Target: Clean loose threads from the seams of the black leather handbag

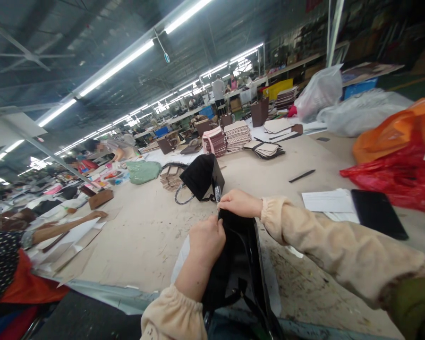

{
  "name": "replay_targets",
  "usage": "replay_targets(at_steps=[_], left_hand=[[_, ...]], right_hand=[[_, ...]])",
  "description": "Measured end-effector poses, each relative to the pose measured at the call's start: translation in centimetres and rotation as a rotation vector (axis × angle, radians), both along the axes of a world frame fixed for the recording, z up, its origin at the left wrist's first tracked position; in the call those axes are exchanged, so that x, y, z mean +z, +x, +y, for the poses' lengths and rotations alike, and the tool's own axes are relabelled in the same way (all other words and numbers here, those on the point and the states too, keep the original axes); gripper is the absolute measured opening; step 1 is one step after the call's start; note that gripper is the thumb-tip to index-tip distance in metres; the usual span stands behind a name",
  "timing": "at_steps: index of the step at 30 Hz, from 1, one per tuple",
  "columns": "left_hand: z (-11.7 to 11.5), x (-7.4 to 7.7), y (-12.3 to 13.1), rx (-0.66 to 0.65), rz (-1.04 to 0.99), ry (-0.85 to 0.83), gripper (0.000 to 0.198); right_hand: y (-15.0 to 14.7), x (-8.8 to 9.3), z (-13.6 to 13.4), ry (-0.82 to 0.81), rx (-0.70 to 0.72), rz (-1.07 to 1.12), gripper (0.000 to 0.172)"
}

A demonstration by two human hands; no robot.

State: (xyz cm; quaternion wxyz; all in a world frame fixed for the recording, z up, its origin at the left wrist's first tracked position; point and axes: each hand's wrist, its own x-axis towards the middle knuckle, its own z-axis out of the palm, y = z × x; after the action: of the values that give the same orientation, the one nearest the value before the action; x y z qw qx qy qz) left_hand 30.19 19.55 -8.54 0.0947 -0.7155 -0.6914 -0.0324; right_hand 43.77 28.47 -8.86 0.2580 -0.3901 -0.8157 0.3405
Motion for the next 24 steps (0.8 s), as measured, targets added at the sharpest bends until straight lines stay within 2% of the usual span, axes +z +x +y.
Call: replay_targets(at_steps=[3,7,15,20,24], left_hand=[[0.0,-0.1,0.1,-0.012,-0.002,0.007,0.028],[0.0,-0.1,0.3,-0.013,0.001,-0.008,0.028],[-0.3,0.0,0.4,-0.018,-0.02,-0.016,0.029],[-0.3,-0.1,0.2,-0.007,0.001,-0.012,0.028],[-0.3,-0.1,0.3,-0.016,0.011,-0.005,0.028]], right_hand=[[0.2,0.0,-0.2,0.024,-0.019,-0.001,0.031],[0.3,-0.2,0.1,0.043,0.064,0.005,0.024],[0.5,-0.4,0.4,-0.07,0.126,0.028,0.028],[-0.1,0.3,-0.3,0.062,0.01,-0.114,0.023],[-0.5,0.6,-0.6,0.163,-0.067,-0.176,0.032]])
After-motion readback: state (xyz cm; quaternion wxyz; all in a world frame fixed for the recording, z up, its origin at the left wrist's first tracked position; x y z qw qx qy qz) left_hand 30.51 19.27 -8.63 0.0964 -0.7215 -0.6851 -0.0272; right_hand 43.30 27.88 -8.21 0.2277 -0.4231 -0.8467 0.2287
